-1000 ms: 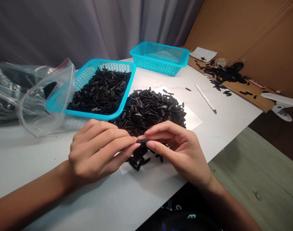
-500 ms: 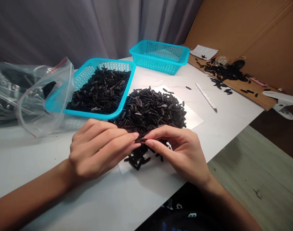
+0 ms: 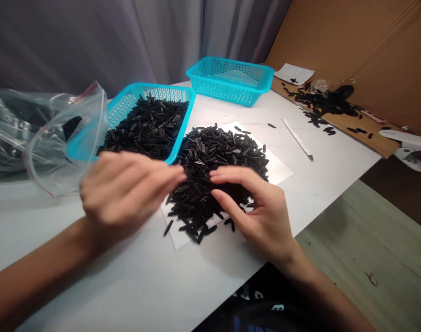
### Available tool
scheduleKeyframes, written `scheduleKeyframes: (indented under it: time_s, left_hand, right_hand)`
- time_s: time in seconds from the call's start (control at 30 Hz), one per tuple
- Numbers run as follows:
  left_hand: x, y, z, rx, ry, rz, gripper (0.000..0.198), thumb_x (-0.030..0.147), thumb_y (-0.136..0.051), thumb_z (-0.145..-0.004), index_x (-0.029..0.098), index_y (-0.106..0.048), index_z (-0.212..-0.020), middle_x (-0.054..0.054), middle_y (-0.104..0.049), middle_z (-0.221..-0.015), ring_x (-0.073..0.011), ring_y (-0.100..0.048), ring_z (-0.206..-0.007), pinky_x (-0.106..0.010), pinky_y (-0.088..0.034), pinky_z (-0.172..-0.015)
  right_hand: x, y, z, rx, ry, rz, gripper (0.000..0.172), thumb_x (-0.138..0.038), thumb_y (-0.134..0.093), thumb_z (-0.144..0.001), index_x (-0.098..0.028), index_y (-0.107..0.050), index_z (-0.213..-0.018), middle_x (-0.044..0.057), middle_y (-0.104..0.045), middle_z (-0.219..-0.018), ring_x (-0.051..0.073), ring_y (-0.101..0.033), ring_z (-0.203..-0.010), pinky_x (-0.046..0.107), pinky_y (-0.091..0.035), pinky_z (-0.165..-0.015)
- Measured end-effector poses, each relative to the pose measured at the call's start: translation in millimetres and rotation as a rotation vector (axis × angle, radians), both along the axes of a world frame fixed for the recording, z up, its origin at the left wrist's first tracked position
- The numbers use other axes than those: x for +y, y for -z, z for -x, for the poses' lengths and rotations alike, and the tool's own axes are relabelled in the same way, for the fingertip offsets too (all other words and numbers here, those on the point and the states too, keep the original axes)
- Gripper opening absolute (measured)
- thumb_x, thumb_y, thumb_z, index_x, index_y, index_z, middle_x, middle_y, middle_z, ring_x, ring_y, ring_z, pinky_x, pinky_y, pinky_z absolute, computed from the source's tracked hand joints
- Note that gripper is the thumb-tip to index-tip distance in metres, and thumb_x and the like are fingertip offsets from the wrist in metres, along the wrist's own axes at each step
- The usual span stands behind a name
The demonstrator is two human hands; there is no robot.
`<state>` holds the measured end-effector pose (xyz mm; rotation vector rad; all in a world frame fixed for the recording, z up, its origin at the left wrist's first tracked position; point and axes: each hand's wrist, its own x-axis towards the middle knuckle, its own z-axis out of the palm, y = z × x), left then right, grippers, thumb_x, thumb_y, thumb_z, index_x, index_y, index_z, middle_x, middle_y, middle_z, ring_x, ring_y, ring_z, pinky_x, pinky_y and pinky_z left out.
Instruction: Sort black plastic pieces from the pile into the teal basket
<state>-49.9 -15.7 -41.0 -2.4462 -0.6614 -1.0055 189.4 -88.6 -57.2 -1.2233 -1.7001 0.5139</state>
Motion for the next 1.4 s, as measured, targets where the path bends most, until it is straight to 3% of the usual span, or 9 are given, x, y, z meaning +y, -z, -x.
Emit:
scheduleKeyframes:
  time_s: [0.07, 0.17, 0.27, 0.4, 0.5, 0.7, 0.83, 1.17, 1.4]
  left_hand:
    - [15.4, -1.6, 12.4, 0.025, -0.17, 0.011, 0.017, 0.027, -0.078, -0.09, 0.025, -0.073, -0.105, 0.001, -0.079, -0.092, -0.0226, -0.071, -0.083, -0.036, -0.048, -0.07]
    - [27.5, -4.4, 20.7, 0.078, -0.336, 0.153, 0.022, 0.031, -0.068, -0.098, 0.02, -0.07, -0.116, -0.006, -0.077, -0.104, -0.0287, -0.068, -0.098, -0.042, -0.05, -0.081]
    - [21.7, -5.8, 12.7, 0.085, -0.122, 0.143, 0.018, 0.027, -0.069, -0.097, 0.019, -0.069, -0.113, -0.006, -0.077, -0.103, -0.0258, -0.067, -0.094, -0.04, -0.05, -0.08]
    - [5.9, -3.6, -3.7, 0.355, 0.165, 0.187, 0.013, 0.03, -0.065, -0.098, 0.019, -0.072, -0.1, -0.004, -0.076, -0.089, -0.0209, -0.065, -0.077, -0.036, -0.047, -0.067]
    - [1.1, 0.4, -7.9, 0.446, 0.132, 0.242, 0.02, 0.026, -0.059, -0.102, 0.016, -0.073, -0.091, -0.005, -0.074, -0.083, -0.0212, -0.065, -0.073, -0.036, -0.044, -0.063]
    - [-0.8, 1.6, -8.3, 0.156, 0.227, 0.388, 0.004, 0.012, -0.068, -0.095, 0.012, -0.072, -0.097, -0.005, -0.076, -0.086, -0.0177, -0.065, -0.076, -0.032, -0.052, -0.073]
    - [-10.4, -0.5, -14.7, -0.064, 0.324, 0.485, 0.015, 0.008, -0.077, -0.087, 0.013, -0.072, -0.1, -0.004, -0.078, -0.09, -0.0144, -0.068, -0.08, -0.027, -0.056, -0.078]
    - [-18.3, 0.0, -21.2, -0.182, 0.357, 0.523, 0.019, 0.012, -0.083, -0.084, 0.013, -0.073, -0.1, -0.003, -0.079, -0.089, -0.0127, -0.07, -0.079, -0.024, -0.057, -0.077]
    - [-21.9, -6.3, -19.5, -0.251, 0.231, 0.909, 0.015, 0.023, -0.083, -0.086, 0.022, -0.076, -0.099, 0.004, -0.078, -0.087, -0.0088, -0.071, -0.074, -0.017, -0.055, -0.069]
  right_hand:
    - [2.7, 6.0, 0.2, -0.233, 0.036, -0.069, 0.03, -0.027, -0.075, -0.092, -0.017, -0.073, -0.119, 0.015, -0.072, -0.132, 0.035, -0.061, -0.128, 0.057, -0.049, -0.111]
    - [4.4, 11.2, 2.4, -0.491, 0.015, -0.049, 0.036, -0.031, -0.073, -0.094, -0.014, -0.073, -0.126, 0.019, -0.065, -0.143, 0.041, -0.052, -0.134, 0.064, -0.048, -0.109]
    - [3.1, 11.5, 5.1, -0.557, 0.037, -0.064, 0.026, -0.024, -0.069, -0.096, -0.016, -0.076, -0.119, 0.016, -0.069, -0.136, 0.04, -0.057, -0.126, 0.06, -0.053, -0.102]
    - [2.2, 11.3, 6.6, -0.542, 0.077, -0.138, 0.016, -0.016, -0.067, -0.096, -0.013, -0.078, -0.108, 0.015, -0.075, -0.123, 0.035, -0.065, -0.11, 0.054, -0.057, -0.092]
    - [3.4, 12.0, 5.7, -0.485, 0.088, -0.167, 0.011, -0.014, -0.066, -0.096, -0.012, -0.077, -0.096, 0.014, -0.077, -0.115, 0.032, -0.068, -0.103, 0.051, -0.058, -0.089]
    - [2.7, 9.3, 4.9, -0.352, 0.05, -0.233, 0.014, -0.02, -0.075, -0.093, -0.011, -0.078, -0.102, 0.016, -0.077, -0.117, 0.035, -0.063, -0.115, 0.054, -0.055, -0.098]
    - [2.0, 6.4, 5.4, -0.23, -0.029, -0.282, 0.017, -0.018, -0.077, -0.091, -0.01, -0.079, -0.106, 0.016, -0.078, -0.11, 0.03, -0.065, -0.108, 0.049, -0.057, -0.095]
    - [1.3, 1.3, 2.7, -0.101, -0.085, -0.301, 0.008, -0.009, -0.077, -0.088, -0.011, -0.079, -0.096, 0.013, -0.08, -0.098, 0.025, -0.067, -0.097, 0.043, -0.059, -0.089]
    - [1.1, 2.3, 2.5, -0.058, -0.075, -0.286, 0.01, -0.006, -0.076, -0.088, -0.011, -0.077, -0.096, 0.011, -0.081, -0.092, 0.023, -0.07, -0.092, 0.04, -0.06, -0.084]
